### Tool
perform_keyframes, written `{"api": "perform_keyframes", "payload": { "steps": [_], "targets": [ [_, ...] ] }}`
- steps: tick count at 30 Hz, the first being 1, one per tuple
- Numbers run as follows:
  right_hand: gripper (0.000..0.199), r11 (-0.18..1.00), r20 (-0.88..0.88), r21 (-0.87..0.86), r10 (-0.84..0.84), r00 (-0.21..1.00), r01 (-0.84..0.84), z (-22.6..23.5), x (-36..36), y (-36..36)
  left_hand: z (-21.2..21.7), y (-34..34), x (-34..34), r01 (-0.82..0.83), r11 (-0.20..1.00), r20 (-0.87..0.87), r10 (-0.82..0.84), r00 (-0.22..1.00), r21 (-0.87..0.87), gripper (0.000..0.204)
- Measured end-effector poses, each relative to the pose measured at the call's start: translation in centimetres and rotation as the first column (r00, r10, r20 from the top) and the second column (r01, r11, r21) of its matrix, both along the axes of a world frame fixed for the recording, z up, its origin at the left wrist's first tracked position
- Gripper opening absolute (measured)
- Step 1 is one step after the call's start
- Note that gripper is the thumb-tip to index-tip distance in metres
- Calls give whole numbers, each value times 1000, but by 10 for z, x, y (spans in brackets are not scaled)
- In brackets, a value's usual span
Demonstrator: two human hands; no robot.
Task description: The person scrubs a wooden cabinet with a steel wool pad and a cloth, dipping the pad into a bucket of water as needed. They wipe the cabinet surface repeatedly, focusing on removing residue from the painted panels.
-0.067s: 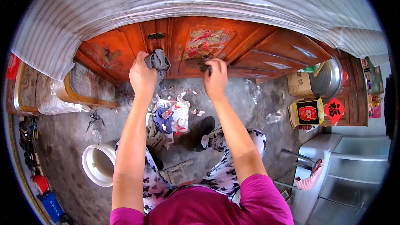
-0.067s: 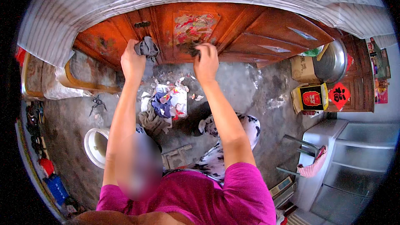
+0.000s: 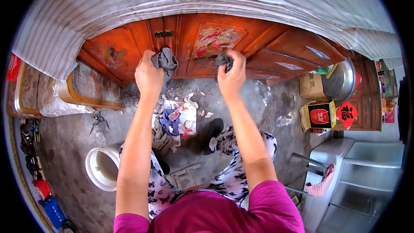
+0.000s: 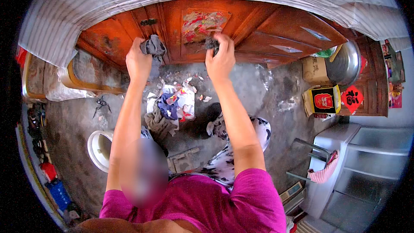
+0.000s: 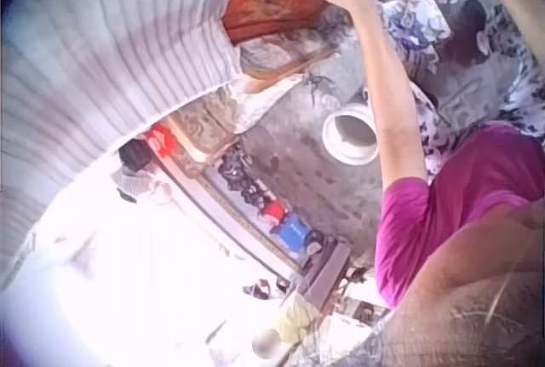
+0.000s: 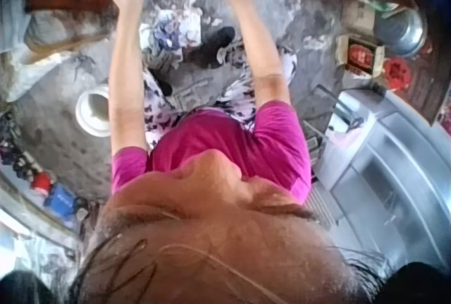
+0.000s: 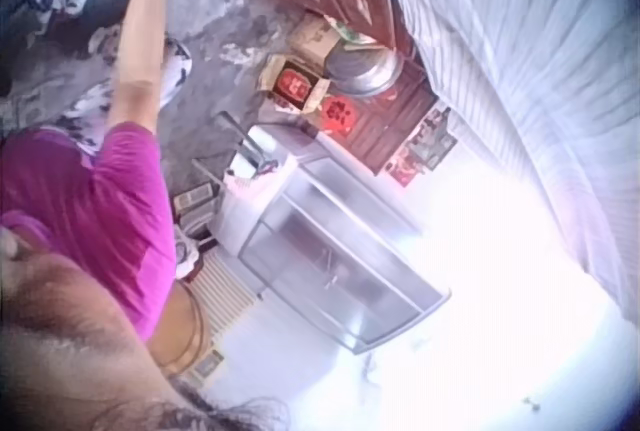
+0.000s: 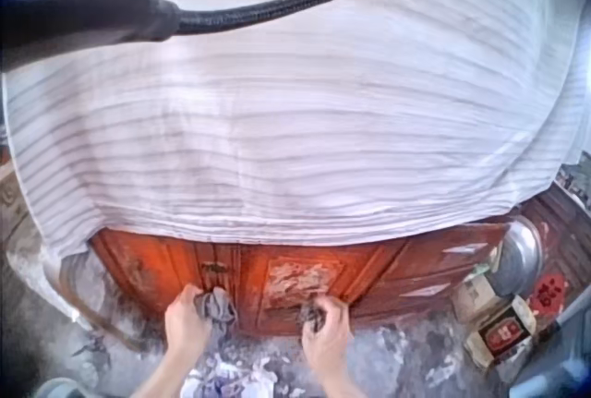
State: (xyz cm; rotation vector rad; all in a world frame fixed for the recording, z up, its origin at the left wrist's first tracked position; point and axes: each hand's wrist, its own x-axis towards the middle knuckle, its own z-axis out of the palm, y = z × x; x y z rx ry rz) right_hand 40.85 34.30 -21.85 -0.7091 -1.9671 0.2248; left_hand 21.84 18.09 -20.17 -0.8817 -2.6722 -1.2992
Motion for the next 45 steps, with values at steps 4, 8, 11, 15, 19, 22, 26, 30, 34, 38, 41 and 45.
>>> {"api": "perform_keyframes", "payload": {
  "steps": [4, 8, 11, 15, 19, 22, 26, 30, 34, 38, 41, 45],
  "targets": [
    [55, 988, 114, 119, -110, 987, 96, 42, -2, 10, -2, -2, -3, -3, 1000, 30, 4, 1000, -27, 35],
    [52, 977, 267, 204, -119, 956, 65, 42, 6, 30, -1, 1, -1, -7, 1000, 27, 8, 1000, -18, 34],
    [50, 987, 330, 155, -91, 940, 41, 28, 15, 29, -3, 2, -1, 4, 1000, 33, -4, 999, 8, 35],
    [33, 990, 187, 144, -27, 982, 0, 37, 14, 19, -5, 0, -1, -9, 1000, -19, 9, 1000, -5, 37],
    [15, 938, 11, -338, 89, 996, -80, 42, 7, 25, -5, 1, -1, -4, 1000, -59, 5, 998, 17, 38],
    [32, 435, -269, -854, 98, 958, -284, 34, 5, 34, -3, 4, 0, -4, 1000, -56, 5, 998, 13, 37],
    [59, -111, -402, -900, -159, 902, -421, 75, -17, 17, -2, 1, 0, -20, 999, 0, 20, 1000, -32, 37],
    [51, -29, -432, -890, -264, 862, -454, 72, -30, 16, 0, 3, 2, -19, 1000, 1, 19, 1000, -23, 37],
    [49, 109, -422, -907, -254, 871, -407, 54, -34, 16, 1, 2, 2, -18, 1000, 10, 19, 1000, -9, 37],
    [47, 231, -384, -914, -222, 896, -334, 28, -32, 28, -1, 4, 3, -8, 1000, -23, 8, 1000, 2, 37],
    [44, 192, -419, -905, -265, 868, -379, 31, -37, 26, 2, 2, 2, -8, 1000, 11, 8, 1000, -11, 37],
    [40, 36, -482, -866, -326, 813, -499, 57, -38, 15, -4, 0, 0, -16, 1000, 8, 16, 1000, -17, 38]
  ]
}}
